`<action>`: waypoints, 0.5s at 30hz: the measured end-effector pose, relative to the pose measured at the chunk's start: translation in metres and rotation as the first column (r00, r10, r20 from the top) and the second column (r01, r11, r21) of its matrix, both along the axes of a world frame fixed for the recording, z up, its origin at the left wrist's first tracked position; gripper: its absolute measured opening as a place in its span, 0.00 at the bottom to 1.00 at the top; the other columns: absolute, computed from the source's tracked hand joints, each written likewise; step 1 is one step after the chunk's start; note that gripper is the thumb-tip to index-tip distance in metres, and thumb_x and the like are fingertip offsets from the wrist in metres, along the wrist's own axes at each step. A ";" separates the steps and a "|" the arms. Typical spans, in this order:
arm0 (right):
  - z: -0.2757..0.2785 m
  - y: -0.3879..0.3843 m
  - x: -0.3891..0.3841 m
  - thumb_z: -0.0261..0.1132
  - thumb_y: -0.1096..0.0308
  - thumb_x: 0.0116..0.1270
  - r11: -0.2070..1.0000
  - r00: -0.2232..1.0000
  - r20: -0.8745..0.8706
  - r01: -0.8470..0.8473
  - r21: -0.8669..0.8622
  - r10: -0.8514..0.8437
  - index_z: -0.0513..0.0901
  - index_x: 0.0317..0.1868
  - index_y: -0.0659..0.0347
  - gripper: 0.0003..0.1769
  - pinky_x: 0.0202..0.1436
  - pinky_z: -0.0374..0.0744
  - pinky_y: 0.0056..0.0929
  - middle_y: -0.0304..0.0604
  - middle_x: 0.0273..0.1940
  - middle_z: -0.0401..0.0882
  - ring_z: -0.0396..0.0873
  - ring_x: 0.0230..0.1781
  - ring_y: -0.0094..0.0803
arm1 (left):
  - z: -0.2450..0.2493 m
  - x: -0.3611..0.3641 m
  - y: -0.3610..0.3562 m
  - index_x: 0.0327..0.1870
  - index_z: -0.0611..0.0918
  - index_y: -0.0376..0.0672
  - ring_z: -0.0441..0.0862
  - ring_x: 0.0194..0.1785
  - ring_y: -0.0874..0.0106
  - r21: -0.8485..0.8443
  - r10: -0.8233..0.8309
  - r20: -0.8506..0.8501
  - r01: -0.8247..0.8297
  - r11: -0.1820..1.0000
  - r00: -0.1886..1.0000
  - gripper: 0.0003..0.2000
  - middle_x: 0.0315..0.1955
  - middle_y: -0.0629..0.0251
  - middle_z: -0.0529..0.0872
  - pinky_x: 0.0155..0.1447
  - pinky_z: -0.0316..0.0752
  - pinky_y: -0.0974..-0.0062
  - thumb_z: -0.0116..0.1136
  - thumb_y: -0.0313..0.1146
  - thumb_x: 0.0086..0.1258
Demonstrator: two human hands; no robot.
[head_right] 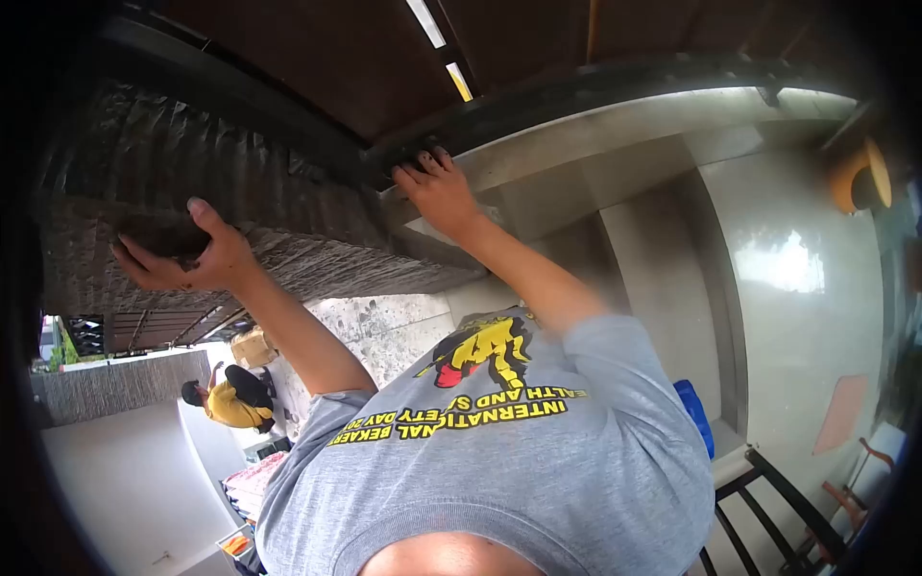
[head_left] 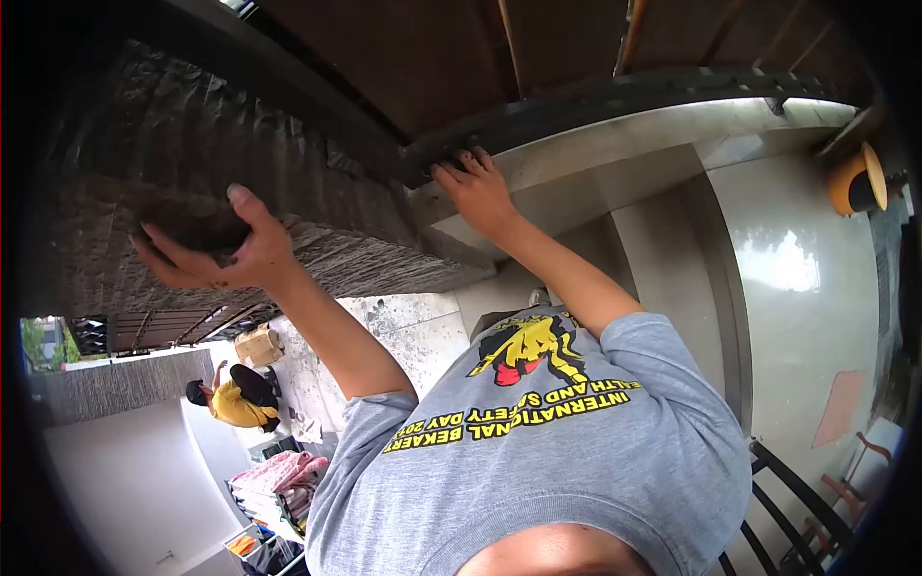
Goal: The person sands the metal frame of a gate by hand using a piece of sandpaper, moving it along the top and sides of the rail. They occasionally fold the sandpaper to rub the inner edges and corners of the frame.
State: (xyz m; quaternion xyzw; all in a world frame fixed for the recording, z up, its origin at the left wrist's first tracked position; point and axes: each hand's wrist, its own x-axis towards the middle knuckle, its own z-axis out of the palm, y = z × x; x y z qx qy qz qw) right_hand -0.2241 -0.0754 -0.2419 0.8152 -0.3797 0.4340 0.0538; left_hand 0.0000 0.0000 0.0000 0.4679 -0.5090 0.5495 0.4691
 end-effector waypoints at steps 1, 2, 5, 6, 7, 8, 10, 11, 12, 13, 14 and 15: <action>0.003 -0.001 -0.003 0.68 0.74 0.56 1.000 1.000 0.001 0.007 -0.023 -0.007 0.84 0.56 0.55 0.24 0.73 0.71 0.50 0.39 0.53 0.88 0.80 0.61 0.45 | 0.004 0.005 -0.001 0.74 0.73 0.35 0.65 0.75 0.49 0.000 0.017 0.014 -0.017 1.000 1.000 0.43 0.72 0.43 0.64 0.68 0.74 0.47 0.69 0.58 0.64; 0.007 -0.002 -0.002 0.67 0.74 0.57 0.999 1.000 0.002 0.010 -0.045 -0.010 0.84 0.55 0.55 0.23 0.73 0.72 0.49 0.39 0.52 0.88 0.80 0.60 0.44 | 0.008 0.009 -0.001 0.73 0.73 0.34 0.65 0.75 0.48 -0.001 0.038 0.027 -0.038 0.999 0.999 0.43 0.72 0.43 0.64 0.68 0.74 0.47 0.69 0.58 0.64; 0.007 0.002 -0.024 0.63 0.71 0.64 0.998 0.999 0.022 0.048 -0.048 -0.047 0.84 0.52 0.56 0.15 0.72 0.72 0.49 0.39 0.49 0.88 0.81 0.59 0.42 | -0.006 -0.009 0.001 0.74 0.72 0.33 0.66 0.74 0.47 0.020 0.042 -0.022 -0.041 0.999 0.999 0.43 0.72 0.42 0.64 0.67 0.75 0.46 0.68 0.57 0.65; 0.006 0.004 -0.012 0.63 0.71 0.63 0.998 0.999 0.025 0.036 -0.054 -0.035 0.84 0.52 0.56 0.16 0.72 0.72 0.49 0.39 0.48 0.89 0.81 0.59 0.42 | -0.003 -0.009 0.001 0.74 0.71 0.33 0.66 0.74 0.47 0.021 0.040 -0.021 -0.040 0.999 0.999 0.43 0.72 0.42 0.63 0.67 0.75 0.47 0.68 0.57 0.65; 0.004 0.005 0.002 0.63 0.71 0.63 0.998 0.999 0.021 0.026 -0.060 -0.025 0.84 0.52 0.56 0.16 0.72 0.72 0.49 0.39 0.48 0.89 0.81 0.59 0.42 | -0.003 -0.010 0.001 0.75 0.70 0.33 0.66 0.74 0.47 0.021 0.037 -0.028 -0.036 0.999 0.999 0.43 0.72 0.42 0.63 0.67 0.75 0.47 0.67 0.57 0.65; 0.001 0.006 0.010 0.63 0.71 0.63 0.998 1.000 0.016 0.015 -0.066 -0.014 0.84 0.52 0.56 0.16 0.72 0.72 0.49 0.39 0.48 0.89 0.82 0.58 0.42 | -0.003 -0.012 0.001 0.75 0.70 0.33 0.66 0.74 0.47 0.023 0.035 -0.036 -0.034 0.999 0.999 0.44 0.72 0.42 0.62 0.67 0.76 0.47 0.67 0.57 0.66; 0.002 0.005 0.002 0.63 0.71 0.62 0.999 1.000 0.024 0.005 -0.052 -0.004 0.84 0.52 0.56 0.16 0.73 0.72 0.50 0.39 0.48 0.89 0.82 0.59 0.42 | -0.002 -0.011 -0.001 0.75 0.69 0.32 0.65 0.74 0.47 0.025 0.020 -0.034 -0.019 1.000 0.999 0.44 0.72 0.42 0.61 0.67 0.76 0.48 0.67 0.57 0.65; 0.002 0.005 -0.004 0.63 0.71 0.62 0.999 1.000 0.028 0.000 -0.042 0.001 0.84 0.52 0.56 0.17 0.74 0.71 0.50 0.39 0.48 0.89 0.82 0.59 0.42 | -0.003 -0.010 0.000 0.76 0.68 0.32 0.65 0.74 0.47 0.030 0.012 -0.033 -0.011 0.999 0.999 0.45 0.72 0.42 0.61 0.67 0.76 0.48 0.67 0.57 0.65; 0.001 0.006 -0.015 0.63 0.72 0.62 0.999 0.999 0.041 0.025 -0.041 -0.024 0.84 0.52 0.56 0.17 0.74 0.71 0.50 0.40 0.49 0.89 0.81 0.58 0.42 | -0.004 -0.009 0.001 0.76 0.68 0.32 0.65 0.74 0.47 0.036 0.017 -0.030 -0.016 0.999 0.999 0.45 0.72 0.42 0.61 0.67 0.77 0.49 0.67 0.57 0.66; -0.001 0.003 -0.030 0.63 0.72 0.61 0.998 0.997 0.053 0.052 -0.044 -0.050 0.85 0.51 0.57 0.16 0.74 0.71 0.50 0.40 0.50 0.89 0.81 0.58 0.43 | -0.003 -0.009 0.001 0.75 0.68 0.32 0.65 0.74 0.47 0.038 0.019 -0.027 -0.018 0.999 0.999 0.45 0.72 0.42 0.61 0.67 0.77 0.49 0.67 0.57 0.66; 0.000 -0.001 -0.039 0.63 0.73 0.61 0.995 0.995 0.064 0.080 -0.053 -0.076 0.85 0.51 0.57 0.16 0.74 0.70 0.50 0.40 0.51 0.88 0.81 0.58 0.43 | -0.002 -0.008 0.000 0.75 0.68 0.32 0.65 0.74 0.47 0.033 0.020 -0.026 -0.019 0.999 0.999 0.44 0.72 0.42 0.61 0.67 0.77 0.50 0.67 0.57 0.66; 0.003 -0.003 -0.039 0.63 0.72 0.61 0.994 0.992 0.063 0.108 -0.033 -0.106 0.85 0.51 0.57 0.16 0.75 0.70 0.50 0.40 0.51 0.88 0.81 0.58 0.43 | -0.002 -0.008 -0.002 0.75 0.68 0.32 0.64 0.74 0.48 0.028 0.020 -0.026 -0.019 0.999 0.999 0.44 0.72 0.43 0.61 0.67 0.77 0.50 0.66 0.58 0.66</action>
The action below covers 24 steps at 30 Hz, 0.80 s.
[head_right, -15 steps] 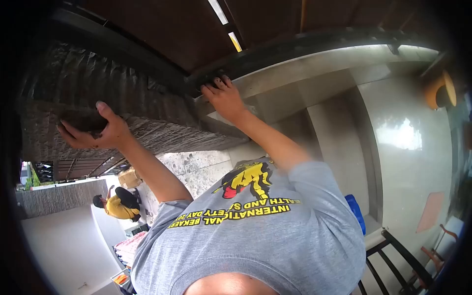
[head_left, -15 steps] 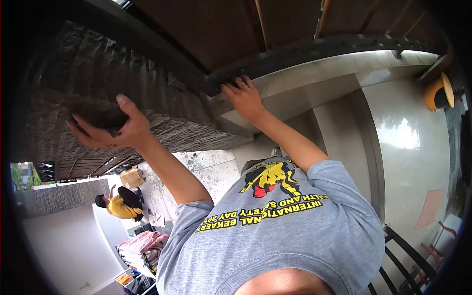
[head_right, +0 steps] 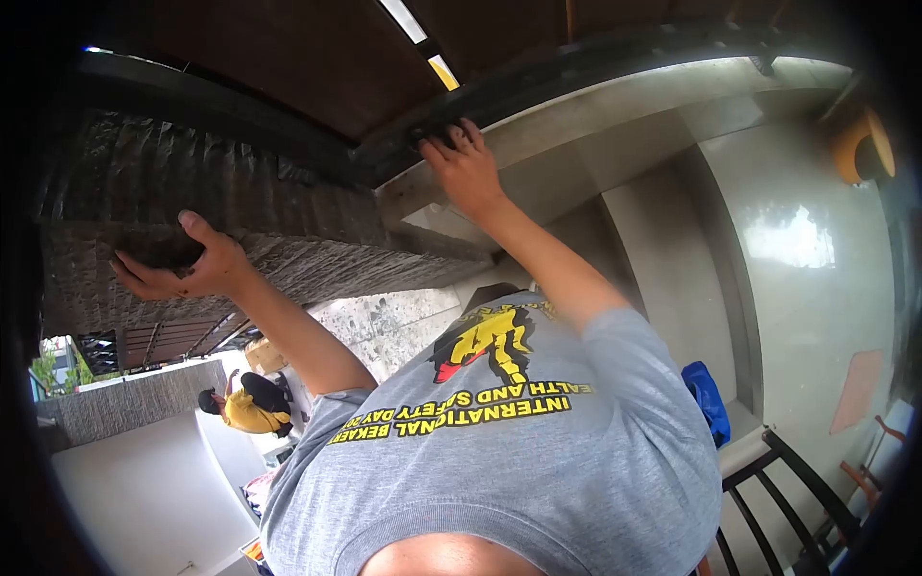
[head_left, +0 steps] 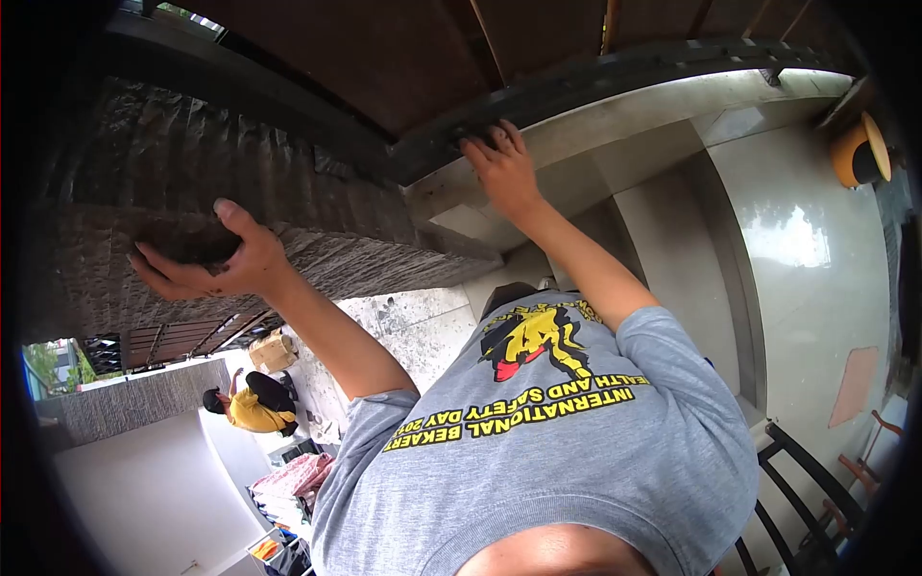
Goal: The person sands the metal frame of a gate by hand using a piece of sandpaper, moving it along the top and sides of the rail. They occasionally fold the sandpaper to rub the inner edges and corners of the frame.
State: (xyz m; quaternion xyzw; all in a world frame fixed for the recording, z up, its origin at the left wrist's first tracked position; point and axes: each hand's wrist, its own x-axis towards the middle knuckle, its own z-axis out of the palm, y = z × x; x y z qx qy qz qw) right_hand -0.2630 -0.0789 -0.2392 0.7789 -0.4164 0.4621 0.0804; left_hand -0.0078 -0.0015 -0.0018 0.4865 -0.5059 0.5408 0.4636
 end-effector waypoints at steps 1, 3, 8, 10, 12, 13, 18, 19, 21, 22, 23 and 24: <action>0.002 -0.001 0.002 0.63 0.72 0.62 0.999 1.000 0.000 0.029 0.023 -0.029 0.85 0.51 0.57 0.16 0.75 0.70 0.50 0.40 0.52 0.88 0.81 0.59 0.43 | -0.001 0.001 0.000 0.75 0.68 0.32 0.64 0.74 0.48 -0.002 0.000 -0.001 0.000 1.000 1.000 0.45 0.72 0.43 0.61 0.67 0.77 0.50 0.66 0.58 0.66; 0.001 0.004 0.015 0.64 0.71 0.62 0.999 1.000 -0.008 0.021 0.027 -0.020 0.85 0.51 0.56 0.16 0.76 0.70 0.50 0.39 0.52 0.88 0.82 0.58 0.42 | -0.002 0.002 0.000 0.75 0.68 0.32 0.64 0.74 0.48 -0.004 -0.009 -0.004 0.009 1.000 1.000 0.45 0.72 0.43 0.61 0.67 0.77 0.50 0.66 0.59 0.67; -0.005 -0.003 0.004 0.64 0.73 0.59 0.990 0.992 -0.014 -0.127 -0.057 0.126 0.86 0.51 0.57 0.18 0.75 0.71 0.52 0.38 0.50 0.88 0.81 0.56 0.43 | -0.002 0.002 -0.001 0.75 0.69 0.32 0.65 0.75 0.48 -0.026 -0.024 -0.011 0.024 0.999 1.000 0.45 0.71 0.44 0.62 0.67 0.77 0.49 0.65 0.61 0.67; -0.012 -0.013 -0.034 0.65 0.74 0.58 0.996 0.998 0.002 -0.063 -0.068 0.063 0.86 0.52 0.56 0.19 0.75 0.72 0.53 0.38 0.50 0.88 0.81 0.56 0.43 | -0.002 0.003 0.000 0.74 0.69 0.32 0.65 0.75 0.49 -0.017 -0.010 0.000 0.010 1.000 1.000 0.45 0.71 0.44 0.62 0.67 0.77 0.50 0.65 0.61 0.67; -0.011 -0.023 -0.052 0.66 0.75 0.56 0.997 1.000 0.013 -0.021 -0.072 0.021 0.86 0.52 0.56 0.20 0.75 0.71 0.53 0.38 0.50 0.88 0.81 0.56 0.43 | -0.001 0.002 -0.001 0.74 0.69 0.32 0.65 0.74 0.49 -0.022 0.004 0.003 -0.004 1.000 1.000 0.45 0.71 0.44 0.63 0.67 0.77 0.50 0.65 0.61 0.67; -0.012 -0.023 -0.056 0.67 0.75 0.56 0.998 1.000 0.016 -0.009 -0.061 0.010 0.86 0.52 0.56 0.21 0.76 0.71 0.53 0.38 0.50 0.88 0.81 0.57 0.43 | -0.001 0.002 0.000 0.74 0.70 0.32 0.65 0.74 0.49 -0.021 0.010 0.001 -0.010 1.000 1.000 0.45 0.71 0.44 0.63 0.67 0.77 0.50 0.65 0.61 0.66; -0.008 -0.011 -0.041 0.69 0.76 0.53 0.980 0.980 -0.049 -0.196 -0.021 0.195 0.85 0.53 0.53 0.24 0.78 0.69 0.52 0.34 0.50 0.87 0.79 0.59 0.40 | -0.002 -0.001 -0.001 0.74 0.70 0.33 0.65 0.74 0.49 -0.029 -0.007 -0.017 0.007 1.000 1.000 0.44 0.71 0.44 0.63 0.67 0.77 0.49 0.67 0.60 0.66; -0.011 -0.016 -0.049 0.69 0.76 0.53 0.985 0.983 -0.075 -0.171 -0.021 0.169 0.85 0.53 0.53 0.24 0.78 0.69 0.52 0.34 0.50 0.87 0.79 0.59 0.40 | -0.002 -0.001 -0.001 0.74 0.70 0.33 0.65 0.74 0.49 -0.030 -0.016 -0.026 0.015 0.999 1.000 0.44 0.70 0.44 0.63 0.66 0.78 0.49 0.67 0.60 0.66; -0.016 -0.025 -0.068 0.69 0.75 0.54 0.996 0.995 -0.065 -0.083 -0.037 0.081 0.85 0.53 0.52 0.24 0.79 0.68 0.52 0.33 0.51 0.87 0.78 0.61 0.39 | -0.003 0.000 -0.001 0.74 0.70 0.33 0.66 0.74 0.49 -0.026 -0.007 -0.032 0.006 1.000 0.999 0.45 0.70 0.45 0.64 0.66 0.78 0.49 0.67 0.61 0.66; -0.015 -0.031 -0.082 0.68 0.74 0.55 0.998 0.999 -0.028 -0.018 -0.055 0.017 0.85 0.53 0.51 0.23 0.79 0.68 0.52 0.33 0.50 0.87 0.78 0.61 0.39 | -0.003 0.000 -0.001 0.74 0.70 0.33 0.66 0.74 0.49 -0.025 0.008 -0.028 -0.009 1.000 1.000 0.45 0.70 0.45 0.64 0.66 0.78 0.49 0.67 0.61 0.66; -0.018 -0.031 -0.089 0.68 0.74 0.56 0.997 0.999 0.009 0.046 -0.069 -0.045 0.85 0.54 0.51 0.22 0.80 0.68 0.52 0.33 0.50 0.87 0.78 0.62 0.38 | -0.003 0.000 0.000 0.74 0.70 0.33 0.66 0.74 0.49 -0.023 0.025 -0.025 -0.025 0.999 0.999 0.45 0.70 0.45 0.64 0.65 0.78 0.49 0.68 0.61 0.66; -0.021 -0.022 -0.083 0.67 0.73 0.57 0.999 0.999 -0.020 -0.027 -0.042 0.026 0.85 0.53 0.51 0.21 0.80 0.68 0.51 0.33 0.50 0.87 0.78 0.62 0.38 | -0.005 -0.001 0.001 0.74 0.69 0.33 0.66 0.74 0.49 -0.018 0.012 -0.026 -0.013 1.000 1.000 0.45 0.70 0.45 0.64 0.66 0.78 0.49 0.68 0.61 0.65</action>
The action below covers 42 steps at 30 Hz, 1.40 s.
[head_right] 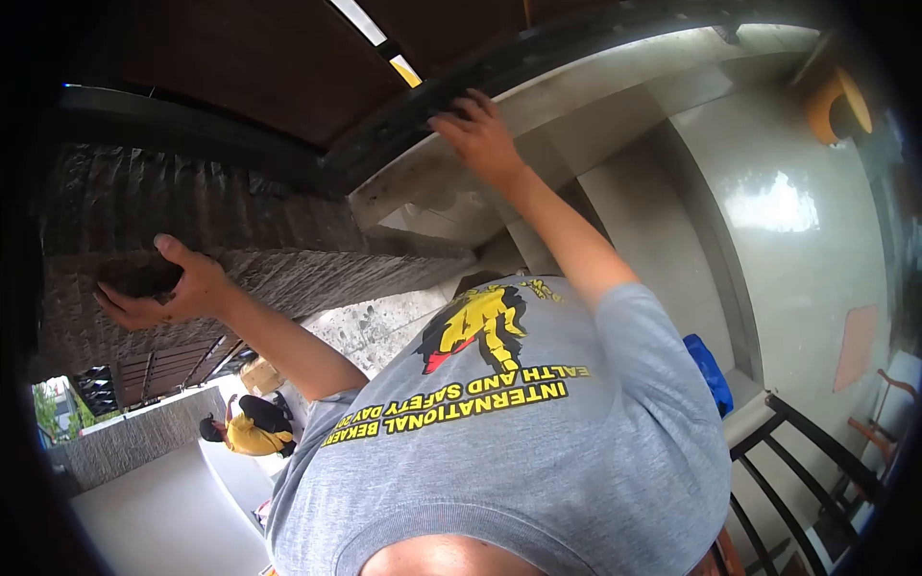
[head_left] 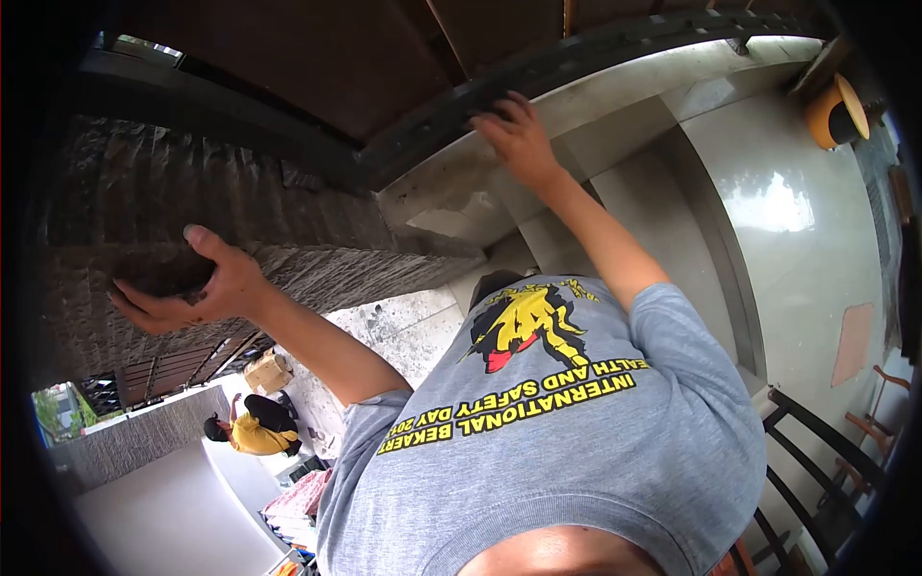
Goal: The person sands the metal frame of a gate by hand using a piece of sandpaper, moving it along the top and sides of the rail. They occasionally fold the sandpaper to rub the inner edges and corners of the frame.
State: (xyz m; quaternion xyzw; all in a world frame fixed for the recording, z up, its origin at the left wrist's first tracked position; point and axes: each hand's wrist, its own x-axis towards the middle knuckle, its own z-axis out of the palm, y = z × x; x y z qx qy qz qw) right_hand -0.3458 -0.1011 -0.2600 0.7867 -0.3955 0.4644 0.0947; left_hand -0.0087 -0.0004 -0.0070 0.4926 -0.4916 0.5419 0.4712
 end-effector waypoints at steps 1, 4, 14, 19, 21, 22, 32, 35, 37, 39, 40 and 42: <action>0.003 0.004 0.019 0.67 0.72 0.58 0.997 0.997 -0.025 -0.072 0.018 0.073 0.85 0.53 0.50 0.20 0.80 0.68 0.51 0.32 0.49 0.87 0.78 0.62 0.37 | 0.001 0.000 -0.001 0.74 0.69 0.33 0.66 0.74 0.49 -0.006 -0.011 0.000 0.011 1.000 1.000 0.46 0.70 0.45 0.64 0.66 0.78 0.49 0.68 0.62 0.65; 0.005 0.016 0.046 0.65 0.71 0.60 0.986 0.971 -0.176 -0.151 0.070 0.161 0.86 0.51 0.50 0.18 0.79 0.68 0.50 0.32 0.48 0.88 0.78 0.62 0.36 | 0.002 0.000 -0.003 0.74 0.68 0.33 0.67 0.73 0.49 -0.029 -0.054 0.003 0.054 0.998 0.999 0.47 0.70 0.45 0.64 0.66 0.78 0.50 0.68 0.62 0.65; 0.028 0.011 0.005 0.63 0.71 0.62 0.989 0.984 -0.113 -0.144 -0.040 0.138 0.87 0.52 0.52 0.17 0.72 0.74 0.44 0.35 0.53 0.87 0.82 0.59 0.35 | 0.002 0.005 -0.003 0.74 0.70 0.35 0.69 0.72 0.51 -0.042 -0.037 0.029 0.038 0.998 0.999 0.45 0.70 0.46 0.65 0.66 0.79 0.50 0.70 0.60 0.64; 0.024 0.012 0.054 0.62 0.71 0.64 0.984 0.979 -0.105 -0.177 0.009 0.177 0.85 0.53 0.56 0.17 0.75 0.72 0.44 0.36 0.55 0.87 0.81 0.62 0.35 | 0.003 0.003 -0.004 0.72 0.71 0.35 0.70 0.72 0.52 -0.053 -0.098 0.020 0.099 0.994 0.995 0.45 0.69 0.46 0.66 0.65 0.79 0.51 0.71 0.60 0.63; 0.019 0.013 0.056 0.62 0.71 0.64 0.987 0.983 -0.095 -0.156 0.045 0.159 0.84 0.54 0.57 0.17 0.76 0.71 0.44 0.36 0.56 0.86 0.81 0.63 0.35 | 0.003 0.003 -0.004 0.72 0.71 0.35 0.70 0.71 0.52 -0.050 -0.089 0.025 0.090 0.995 0.996 0.44 0.69 0.46 0.66 0.65 0.80 0.52 0.71 0.60 0.63; 0.018 0.013 0.047 0.62 0.71 0.64 0.987 0.983 -0.096 -0.151 0.050 0.156 0.84 0.54 0.57 0.17 0.76 0.71 0.45 0.36 0.56 0.86 0.80 0.64 0.34 | 0.003 0.004 -0.004 0.71 0.72 0.35 0.70 0.71 0.52 -0.049 -0.073 0.029 0.074 0.996 0.997 0.44 0.69 0.46 0.66 0.65 0.80 0.52 0.71 0.60 0.63; 0.019 0.015 0.061 0.62 0.71 0.65 0.987 0.974 -0.164 -0.162 -0.007 0.159 0.82 0.54 0.55 0.17 0.78 0.68 0.51 0.36 0.57 0.86 0.81 0.64 0.34 | 0.005 0.007 -0.005 0.67 0.75 0.34 0.72 0.69 0.51 -0.070 -0.066 0.063 0.071 0.995 0.996 0.41 0.67 0.45 0.67 0.61 0.82 0.52 0.70 0.61 0.63; 0.014 0.013 0.074 0.62 0.73 0.64 0.988 0.969 -0.196 -0.147 0.042 0.152 0.82 0.53 0.55 0.16 0.78 0.68 0.50 0.37 0.58 0.85 0.80 0.66 0.33 | 0.005 0.010 -0.006 0.67 0.75 0.34 0.72 0.68 0.52 -0.064 -0.108 0.063 0.112 0.992 0.992 0.41 0.67 0.45 0.66 0.61 0.82 0.52 0.70 0.60 0.62; 0.018 0.010 0.057 0.63 0.73 0.63 0.990 0.974 -0.178 -0.136 0.045 0.142 0.83 0.53 0.55 0.17 0.77 0.69 0.50 0.37 0.57 0.86 0.80 0.65 0.33 | 0.005 0.012 -0.006 0.66 0.75 0.35 0.72 0.68 0.51 -0.059 -0.090 0.075 0.095 0.994 0.993 0.41 0.67 0.45 0.66 0.61 0.82 0.53 0.70 0.60 0.62; 0.018 0.010 0.035 0.63 0.72 0.64 0.994 0.981 -0.159 -0.103 0.036 0.107 0.83 0.53 0.54 0.16 0.76 0.70 0.49 0.36 0.56 0.86 0.81 0.63 0.33 | 0.004 0.014 -0.004 0.66 0.75 0.35 0.72 0.68 0.51 -0.049 -0.074 0.078 0.078 0.996 0.994 0.41 0.67 0.45 0.66 0.60 0.82 0.53 0.70 0.60 0.61; 0.018 0.008 0.026 0.62 0.71 0.65 0.997 0.986 -0.148 -0.072 0.018 0.074 0.83 0.53 0.53 0.16 0.75 0.70 0.48 0.35 0.56 0.86 0.81 0.62 0.33 | 0.004 0.014 -0.004 0.66 0.75 0.35 0.72 0.68 0.51 -0.050 -0.069 0.077 0.073 0.996 0.995 0.41 0.67 0.45 0.66 0.60 0.82 0.54 0.70 0.60 0.61; 0.018 0.008 0.025 0.62 0.70 0.65 0.999 0.989 -0.141 -0.043 -0.008 0.042 0.83 0.53 0.52 0.15 0.74 0.71 0.48 0.34 0.55 0.86 0.82 0.61 0.32 | 0.005 0.013 -0.006 0.66 0.75 0.35 0.72 0.68 0.51 -0.057 -0.073 0.077 0.078 0.995 0.994 0.42 0.67 0.46 0.66 0.60 0.83 0.54 0.70 0.61 0.61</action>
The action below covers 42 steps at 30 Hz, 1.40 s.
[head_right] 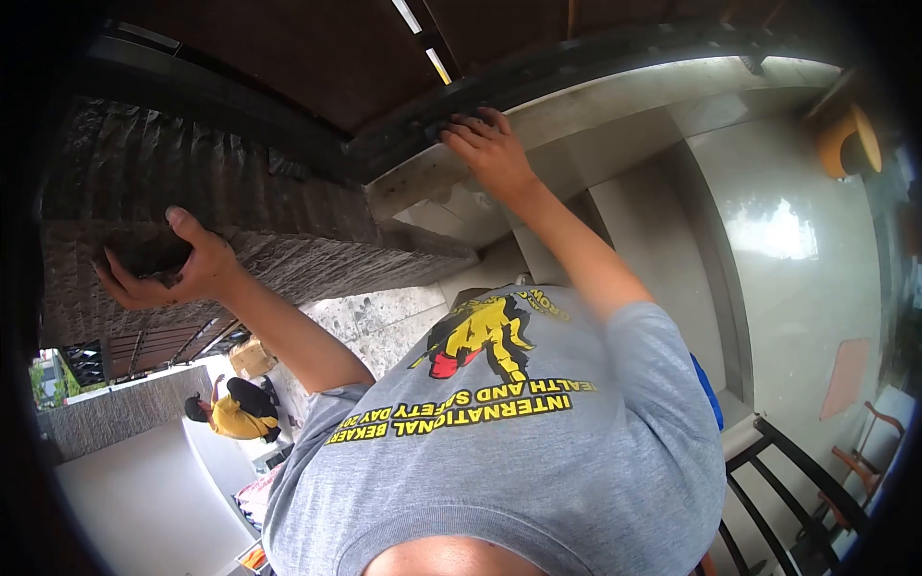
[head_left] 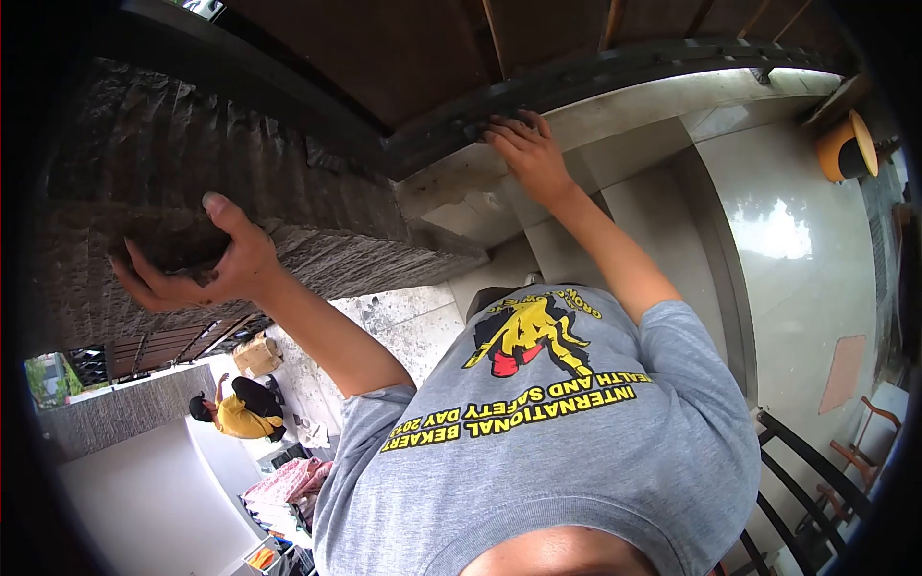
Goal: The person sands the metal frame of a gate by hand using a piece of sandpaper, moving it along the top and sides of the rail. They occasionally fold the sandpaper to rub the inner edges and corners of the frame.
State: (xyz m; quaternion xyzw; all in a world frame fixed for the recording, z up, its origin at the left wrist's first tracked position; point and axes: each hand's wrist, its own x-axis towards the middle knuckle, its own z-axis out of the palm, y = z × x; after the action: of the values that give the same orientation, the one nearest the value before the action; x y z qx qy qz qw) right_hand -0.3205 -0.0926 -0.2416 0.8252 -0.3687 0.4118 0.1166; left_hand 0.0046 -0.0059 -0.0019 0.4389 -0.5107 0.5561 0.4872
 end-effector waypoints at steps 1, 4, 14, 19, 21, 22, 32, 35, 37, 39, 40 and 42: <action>0.001 0.002 0.010 0.62 0.70 0.65 1.000 1.000 -0.006 -0.003 -0.005 0.003 0.83 0.53 0.52 0.15 0.73 0.71 0.48 0.33 0.55 0.86 0.82 0.60 0.32 | 0.000 0.000 -0.001 0.66 0.75 0.35 0.72 0.68 0.52 -0.004 -0.009 -0.002 0.009 1.000 1.000 0.42 0.67 0.46 0.66 0.59 0.83 0.54 0.70 0.61 0.61; 0.000 0.005 0.035 0.64 0.74 0.62 0.998 0.999 0.017 -0.050 0.033 0.049 0.83 0.54 0.54 0.18 0.73 0.70 0.50 0.35 0.55 0.86 0.81 0.62 0.32 | 0.000 -0.001 -0.002 0.66 0.75 0.35 0.72 0.68 0.52 -0.013 -0.012 0.004 0.012 1.000 1.000 0.42 0.67 0.46 0.66 0.60 0.83 0.54 0.71 0.61 0.61; -0.008 -0.011 -0.037 0.66 0.77 0.59 0.985 0.983 0.068 0.171 -0.002 -0.171 0.83 0.57 0.52 0.23 0.72 0.69 0.51 0.33 0.55 0.87 0.82 0.62 0.32 | -0.001 0.002 0.001 0.67 0.75 0.35 0.72 0.69 0.52 -0.007 0.036 0.014 -0.036 0.999 0.999 0.42 0.67 0.46 0.67 0.61 0.82 0.52 0.71 0.62 0.60; 0.001 -0.006 -0.026 0.67 0.75 0.60 0.994 0.994 0.021 0.111 0.007 -0.111 0.83 0.56 0.51 0.22 0.73 0.69 0.51 0.31 0.56 0.87 0.81 0.64 0.29 | 0.001 -0.001 0.000 0.66 0.75 0.36 0.70 0.70 0.52 -0.015 -0.029 -0.013 0.029 0.999 0.999 0.41 0.68 0.46 0.67 0.64 0.80 0.50 0.71 0.60 0.61; 0.002 -0.007 -0.038 0.67 0.74 0.61 0.996 0.996 -0.018 0.085 -0.008 -0.085 0.83 0.55 0.51 0.20 0.74 0.69 0.51 0.30 0.56 0.87 0.80 0.65 0.29 | -0.001 -0.001 0.002 0.66 0.75 0.35 0.69 0.71 0.52 -0.002 -0.006 -0.010 0.006 1.000 1.000 0.41 0.68 0.46 0.67 0.64 0.80 0.49 0.71 0.60 0.61; -0.001 -0.010 -0.049 0.66 0.74 0.62 0.997 0.997 -0.028 0.075 -0.017 -0.076 0.83 0.55 0.51 0.20 0.74 0.69 0.50 0.30 0.56 0.87 0.80 0.65 0.29 | -0.002 -0.002 0.002 0.67 0.75 0.35 0.69 0.71 0.52 0.006 0.001 -0.013 -0.001 1.000 1.000 0.41 0.68 0.46 0.67 0.64 0.80 0.49 0.71 0.59 0.61; -0.001 -0.005 -0.064 0.66 0.71 0.63 0.998 0.993 -0.120 0.000 -0.062 -0.007 0.85 0.54 0.50 0.18 0.77 0.69 0.49 0.31 0.57 0.87 0.80 0.64 0.30 | -0.002 -0.006 0.001 0.67 0.74 0.33 0.71 0.70 0.51 0.005 -0.034 -0.037 0.034 0.999 0.999 0.41 0.68 0.46 0.66 0.63 0.80 0.50 0.70 0.58 0.63; -0.002 -0.016 -0.098 0.65 0.70 0.62 0.972 0.981 -0.027 0.185 -0.147 -0.190 0.85 0.55 0.50 0.19 0.77 0.70 0.48 0.32 0.57 0.87 0.80 0.63 0.31 | -0.002 -0.006 0.004 0.66 0.75 0.34 0.71 0.69 0.53 0.015 0.017 -0.012 -0.017 1.000 1.000 0.40 0.66 0.47 0.67 0.63 0.82 0.52 0.72 0.59 0.64; 0.009 -0.020 -0.101 0.65 0.70 0.63 0.985 0.989 -0.033 0.140 -0.102 -0.144 0.85 0.54 0.50 0.18 0.77 0.70 0.47 0.31 0.58 0.86 0.80 0.64 0.31 | -0.001 -0.007 0.004 0.66 0.75 0.34 0.72 0.69 0.53 0.007 0.022 -0.018 -0.021 1.000 1.000 0.40 0.66 0.47 0.67 0.63 0.82 0.52 0.72 0.59 0.64; 0.009 -0.015 -0.097 0.65 0.70 0.63 0.994 0.993 -0.075 0.082 -0.067 -0.087 0.86 0.54 0.50 0.17 0.76 0.71 0.47 0.31 0.58 0.86 0.80 0.65 0.31 | -0.002 -0.008 0.003 0.66 0.75 0.34 0.72 0.69 0.52 0.010 0.014 -0.022 -0.014 1.000 1.000 0.40 0.67 0.47 0.66 0.63 0.82 0.52 0.71 0.58 0.64; 0.009 -0.015 -0.086 0.65 0.70 0.64 0.997 0.993 -0.111 0.042 -0.060 -0.048 0.86 0.54 0.51 0.17 0.76 0.71 0.46 0.31 0.58 0.87 0.80 0.65 0.32 | -0.002 -0.006 0.003 0.67 0.75 0.34 0.72 0.69 0.52 0.008 0.009 -0.022 -0.009 1.000 1.000 0.40 0.67 0.47 0.66 0.63 0.82 0.52 0.71 0.58 0.64; 0.007 -0.015 -0.085 0.65 0.71 0.64 0.998 0.992 -0.121 0.021 -0.051 -0.027 0.86 0.54 0.51 0.17 0.75 0.71 0.46 0.31 0.58 0.87 0.80 0.66 0.32 | -0.003 -0.007 0.002 0.67 0.75 0.34 0.72 0.69 0.51 0.006 0.003 -0.018 -0.003 1.000 1.000 0.40 0.67 0.46 0.66 0.62 0.82 0.52 0.71 0.57 0.64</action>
State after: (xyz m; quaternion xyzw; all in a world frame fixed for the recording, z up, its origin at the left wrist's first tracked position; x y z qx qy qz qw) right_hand -0.4055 -0.1079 -0.2345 0.8410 -0.3605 0.3684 0.1645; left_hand -0.0020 -0.0039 -0.0045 0.4461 -0.5072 0.5514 0.4896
